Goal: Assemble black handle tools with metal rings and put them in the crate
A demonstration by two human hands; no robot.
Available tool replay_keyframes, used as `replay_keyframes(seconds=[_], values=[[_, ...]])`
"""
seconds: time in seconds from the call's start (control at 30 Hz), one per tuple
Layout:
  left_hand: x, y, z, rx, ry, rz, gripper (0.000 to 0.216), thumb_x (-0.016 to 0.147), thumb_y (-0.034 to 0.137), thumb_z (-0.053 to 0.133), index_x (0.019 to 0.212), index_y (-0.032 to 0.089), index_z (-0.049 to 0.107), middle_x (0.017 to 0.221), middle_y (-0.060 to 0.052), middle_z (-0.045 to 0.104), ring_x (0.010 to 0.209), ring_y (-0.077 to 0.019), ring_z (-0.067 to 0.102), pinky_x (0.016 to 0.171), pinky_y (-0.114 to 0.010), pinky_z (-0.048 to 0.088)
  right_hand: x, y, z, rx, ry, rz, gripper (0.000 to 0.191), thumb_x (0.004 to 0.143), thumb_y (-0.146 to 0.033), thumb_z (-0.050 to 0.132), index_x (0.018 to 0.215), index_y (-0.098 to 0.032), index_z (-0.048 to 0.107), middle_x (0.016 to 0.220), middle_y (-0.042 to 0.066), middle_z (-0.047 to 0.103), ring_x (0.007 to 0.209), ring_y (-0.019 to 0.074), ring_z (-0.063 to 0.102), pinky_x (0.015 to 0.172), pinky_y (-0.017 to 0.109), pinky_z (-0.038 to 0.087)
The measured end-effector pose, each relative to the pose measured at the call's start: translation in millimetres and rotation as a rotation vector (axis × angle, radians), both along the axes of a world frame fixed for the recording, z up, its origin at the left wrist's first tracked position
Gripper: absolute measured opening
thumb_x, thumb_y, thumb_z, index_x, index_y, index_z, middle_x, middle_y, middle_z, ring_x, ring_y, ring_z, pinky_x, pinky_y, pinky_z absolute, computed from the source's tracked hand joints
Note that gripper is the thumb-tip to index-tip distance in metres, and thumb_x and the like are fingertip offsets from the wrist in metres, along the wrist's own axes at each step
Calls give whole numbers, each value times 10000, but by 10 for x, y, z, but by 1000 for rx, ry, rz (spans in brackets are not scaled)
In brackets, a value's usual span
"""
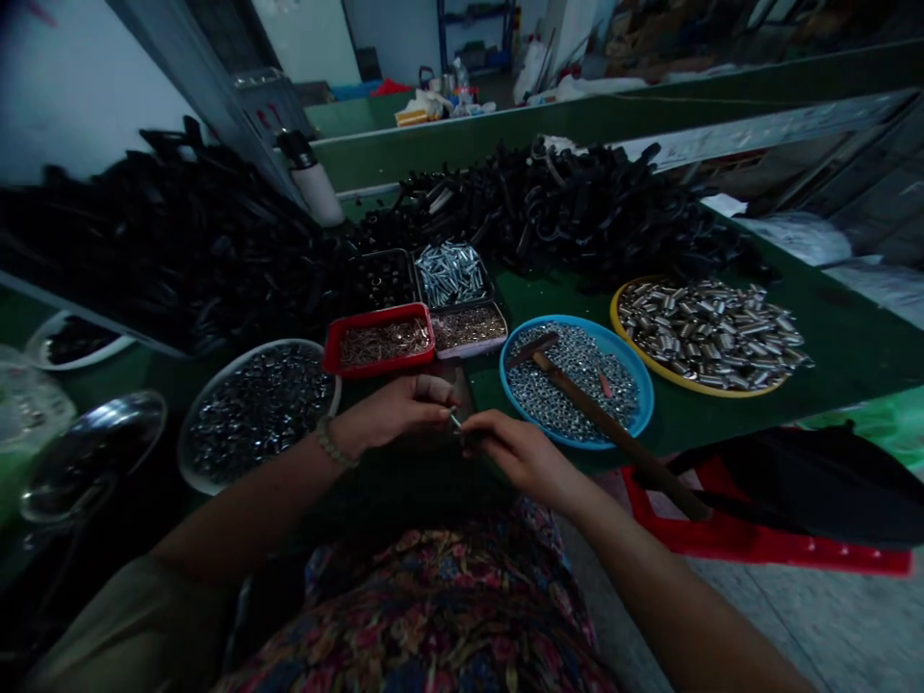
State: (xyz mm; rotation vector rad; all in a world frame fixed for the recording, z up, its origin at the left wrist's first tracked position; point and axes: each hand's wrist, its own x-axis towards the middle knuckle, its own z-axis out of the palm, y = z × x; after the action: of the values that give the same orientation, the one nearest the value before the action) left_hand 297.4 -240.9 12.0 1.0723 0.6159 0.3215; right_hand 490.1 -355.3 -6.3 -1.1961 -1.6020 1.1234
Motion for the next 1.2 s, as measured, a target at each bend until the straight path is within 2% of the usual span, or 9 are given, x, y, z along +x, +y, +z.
replay_keyframes(seconds=[0.1,0.2,0.47,0.57,0.67,0.8,0.9,1.03,1.2], values=[[-38,-55,204,258,-90,172,181,650,160,786,809,146,699,850,-33,687,812,-136,632,826,-286,489,-172,91,-170,-176,522,-143,219,852,-414,616,1000,-257,577,795,11,672,646,139,662,591,262,563],[-75,-108,292,388,-113,275,136,686,153,750,807,150,688,870,-35,682,855,-148,627,852,-295,482,-264,130,-242,-277,696,-147,332,779,-488,689,993,-259,578,744,1,661,538,109,621,505,213,531],[-237,70,223,180,74,-28,111,734,211,704,789,130,650,694,20,603,591,-76,540,611,-232,438,-128,102,57,68,-85,43,244,888,-232,562,1106,-277,661,1100,56,684,1073,195,626,958,353,492],[-227,58,254,238,-23,26,174,685,145,736,835,151,647,809,3,634,737,-102,594,742,-263,476,-206,134,-4,-132,309,-51,176,863,-287,624,1036,-282,655,917,18,708,819,138,686,766,261,565],[-180,3,216,548,-119,152,46,742,140,682,743,158,639,923,-35,642,866,-137,609,828,-301,490,-307,176,-105,-410,842,-132,279,728,-346,776,965,-281,645,779,-27,693,597,78,649,583,162,547],[-125,-43,76,920,-80,303,138,832,132,559,755,180,663,1088,-74,620,1013,-184,589,903,-354,486,-315,211,-171,-535,1049,-178,368,631,-295,850,941,-274,654,748,-36,685,555,53,620,551,126,522],[-121,-82,86,756,-51,305,188,868,158,532,1024,193,632,1046,-73,638,974,-177,615,929,-363,479,-250,220,-231,-485,937,-185,355,632,-315,849,920,-258,650,738,-20,682,587,84,636,571,168,530],[-153,-134,262,432,-212,11,460,928,308,493,1361,194,386,935,-76,663,804,-160,662,834,-344,516,-183,215,-349,-392,682,-197,300,720,-397,776,935,-248,629,817,9,683,660,136,656,641,263,550],[-144,-87,341,555,-7,170,493,892,353,561,1336,182,432,956,-76,656,901,-183,637,861,-334,492,-158,193,-413,-254,500,-235,298,783,-454,699,970,-240,609,832,26,681,705,159,665,690,297,554]])
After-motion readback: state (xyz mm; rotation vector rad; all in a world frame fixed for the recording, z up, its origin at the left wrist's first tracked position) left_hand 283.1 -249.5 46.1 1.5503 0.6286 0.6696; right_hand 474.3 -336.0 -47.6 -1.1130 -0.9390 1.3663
